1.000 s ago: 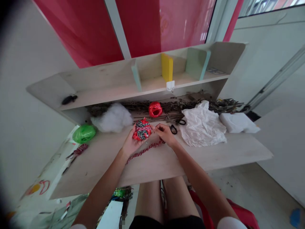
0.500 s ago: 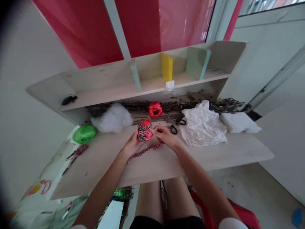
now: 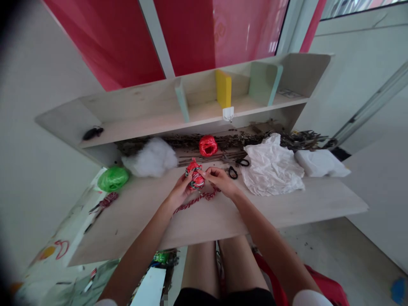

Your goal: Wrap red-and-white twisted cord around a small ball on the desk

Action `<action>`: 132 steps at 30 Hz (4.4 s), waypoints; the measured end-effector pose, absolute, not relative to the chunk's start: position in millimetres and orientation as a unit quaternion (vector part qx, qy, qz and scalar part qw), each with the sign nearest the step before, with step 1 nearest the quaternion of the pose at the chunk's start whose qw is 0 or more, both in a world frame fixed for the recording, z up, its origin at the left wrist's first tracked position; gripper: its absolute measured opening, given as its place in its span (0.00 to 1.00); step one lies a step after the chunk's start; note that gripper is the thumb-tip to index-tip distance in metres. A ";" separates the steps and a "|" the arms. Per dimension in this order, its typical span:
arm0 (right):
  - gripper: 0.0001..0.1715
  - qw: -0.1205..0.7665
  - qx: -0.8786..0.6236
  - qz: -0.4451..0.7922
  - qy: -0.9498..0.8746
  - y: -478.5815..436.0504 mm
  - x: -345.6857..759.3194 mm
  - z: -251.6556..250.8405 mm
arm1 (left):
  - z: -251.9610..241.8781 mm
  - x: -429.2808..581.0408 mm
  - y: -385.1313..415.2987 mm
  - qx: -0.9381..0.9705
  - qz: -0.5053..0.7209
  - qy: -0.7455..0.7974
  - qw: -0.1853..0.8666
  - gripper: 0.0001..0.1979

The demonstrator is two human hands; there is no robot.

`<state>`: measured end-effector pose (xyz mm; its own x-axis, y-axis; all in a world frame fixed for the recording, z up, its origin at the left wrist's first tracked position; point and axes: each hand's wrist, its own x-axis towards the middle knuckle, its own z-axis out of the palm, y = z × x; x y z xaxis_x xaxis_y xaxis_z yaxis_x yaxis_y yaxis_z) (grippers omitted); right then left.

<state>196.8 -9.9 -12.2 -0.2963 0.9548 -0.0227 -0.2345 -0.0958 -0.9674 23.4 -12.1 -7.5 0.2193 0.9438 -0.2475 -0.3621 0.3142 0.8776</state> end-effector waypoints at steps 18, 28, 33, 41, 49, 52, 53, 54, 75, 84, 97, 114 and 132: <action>0.26 0.483 -0.372 0.649 -0.455 -9.6 197.4 -11.9 | -12.1 21.9 -8.9 0.312 0.493 0.387 0.713 0.24; 0.29 0.461 -0.375 0.652 -0.470 -10.9 197.2 -10.3 | -6.6 24.6 -14.8 0.381 0.467 0.331 0.726 0.25; 0.29 0.473 -0.380 0.645 -0.464 -11.7 195.3 -9.9 | -7.5 28.5 -16.4 0.418 0.505 0.366 0.660 0.30; 0.30 0.437 -0.406 0.629 -0.499 -13.1 190.4 -9.5 | -8.7 33.3 -15.3 0.424 0.519 0.431 0.605 0.29; 0.31 0.460 -0.355 0.703 -0.410 -10.6 196.8 -7.0 | -4.2 32.4 -16.3 0.348 0.495 0.430 0.670 0.25; 0.31 0.471 -0.359 0.700 -0.399 -10.4 197.6 -5.9 | -3.3 32.0 -15.6 0.345 0.498 0.421 0.675 0.25; 0.31 0.473 -0.359 0.700 -0.396 -10.3 197.6 -5.6 | -4.3 31.9 -14.6 0.343 0.497 0.421 0.677 0.25; 0.31 0.476 -0.360 0.699 -0.394 -10.3 197.6 -5.3 | -5.9 31.7 -13.4 0.340 0.495 0.420 0.681 0.24; 0.28 0.449 -0.299 0.742 -0.397 -8.3 205.7 -2.1 | 7.4 18.1 -12.7 0.252 0.483 0.386 0.745 0.24; 0.29 0.462 -0.301 0.743 -0.380 -5.8 204.1 -9.2 | 3.4 19.6 -13.4 0.258 0.469 0.361 0.763 0.26; 0.28 0.476 -0.270 0.743 -0.384 -8.0 204.0 -8.0 | -14.2 24.8 -9.5 0.379 0.516 0.408 0.651 0.18; 0.25 0.418 -0.331 0.703 -0.470 -11.7 200.0 -8.6 | -8.2 31.9 -15.9 0.390 0.517 0.456 0.611 0.27; 0.25 0.428 -0.352 0.705 -0.443 -10.5 196.8 -8.5 | 0.5 23.6 -10.1 0.254 0.508 0.405 0.717 0.21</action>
